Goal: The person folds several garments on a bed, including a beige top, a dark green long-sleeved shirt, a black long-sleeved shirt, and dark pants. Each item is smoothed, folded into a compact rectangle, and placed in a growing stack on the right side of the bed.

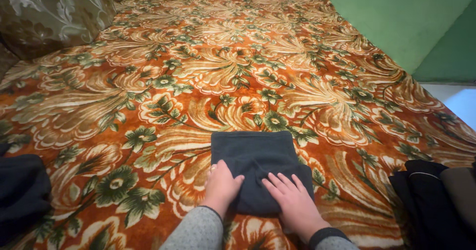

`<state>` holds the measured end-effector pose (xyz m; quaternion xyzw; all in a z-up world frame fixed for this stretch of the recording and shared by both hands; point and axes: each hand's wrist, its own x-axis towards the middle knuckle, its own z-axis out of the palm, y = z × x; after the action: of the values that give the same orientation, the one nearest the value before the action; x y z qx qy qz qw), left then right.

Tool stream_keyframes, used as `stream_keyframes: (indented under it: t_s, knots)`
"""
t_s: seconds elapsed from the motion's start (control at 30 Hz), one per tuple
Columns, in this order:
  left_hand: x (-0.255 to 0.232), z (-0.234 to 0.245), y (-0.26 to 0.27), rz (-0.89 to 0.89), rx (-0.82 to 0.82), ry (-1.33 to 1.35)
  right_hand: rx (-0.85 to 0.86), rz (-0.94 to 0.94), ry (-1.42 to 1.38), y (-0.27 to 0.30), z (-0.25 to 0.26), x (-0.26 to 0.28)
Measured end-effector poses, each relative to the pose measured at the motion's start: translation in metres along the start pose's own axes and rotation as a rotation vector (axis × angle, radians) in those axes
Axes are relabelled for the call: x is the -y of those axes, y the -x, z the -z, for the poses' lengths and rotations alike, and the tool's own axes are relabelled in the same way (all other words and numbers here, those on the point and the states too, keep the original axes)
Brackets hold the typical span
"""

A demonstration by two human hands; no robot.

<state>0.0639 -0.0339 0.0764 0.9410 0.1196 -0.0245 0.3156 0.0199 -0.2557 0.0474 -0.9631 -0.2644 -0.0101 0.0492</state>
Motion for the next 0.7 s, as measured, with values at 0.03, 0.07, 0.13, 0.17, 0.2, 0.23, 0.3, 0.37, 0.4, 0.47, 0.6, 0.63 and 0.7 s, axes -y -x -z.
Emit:
stream_keyframes:
  t_s: [0.03, 0.07, 0.13, 0.17, 0.2, 0.23, 0.3, 0.37, 0.4, 0.47, 0.6, 0.63, 0.7]
  knots:
    - [0.0, 0.001, -0.003, 0.074, 0.024, 0.007, 0.031, -0.025, -0.02, 0.001, 0.002, 0.001]
    - [0.001, 0.001, -0.006, 0.147, 0.048, 0.014, -0.012, 0.016, -0.01, 0.002, 0.004, 0.002]
    - [0.003, -0.002, -0.008, 0.229, 0.07, 0.008, -0.097, 0.096, 0.013, 0.003, 0.011, 0.004]
    - [0.007, -0.002, -0.011, 0.234, 0.063, -0.012, -0.121, 0.106, 0.013, 0.002, 0.014, 0.006]
    - [0.011, -0.005, -0.014, 0.24, 0.056, -0.032, -0.145, 0.116, 0.013, 0.0, 0.016, 0.008]
    - [0.015, -0.01, -0.016, 0.208, 0.039, -0.006, -0.164, 0.121, 0.018, 0.002, 0.018, 0.008]
    - [0.026, -0.025, -0.023, 0.149, -0.001, 0.046, -0.096, 0.087, 0.004, 0.004, 0.02, 0.008]
    - [0.039, -0.04, -0.033, 0.15, -0.074, 0.221, -0.083, 0.063, -0.02, 0.004, 0.023, 0.011]
    - [0.047, -0.046, -0.038, 0.152, -0.114, 0.306, -0.103, 0.054, -0.038, 0.003, 0.024, 0.014]
    - [0.064, -0.056, -0.045, 0.245, -0.193, 0.447, -0.113, 0.025, -0.058, 0.001, 0.028, 0.018]
    - [0.089, -0.066, -0.047, 0.418, -0.212, 0.594, 0.032, -0.084, -0.051, -0.007, 0.037, 0.018]
    - [0.091, -0.064, -0.047, 0.42, -0.197, 0.542, 0.093, -0.116, -0.046, -0.011, 0.037, 0.019]
    - [0.088, -0.059, -0.042, 0.424, -0.164, 0.442, 0.158, -0.142, -0.049, -0.016, 0.037, 0.017]
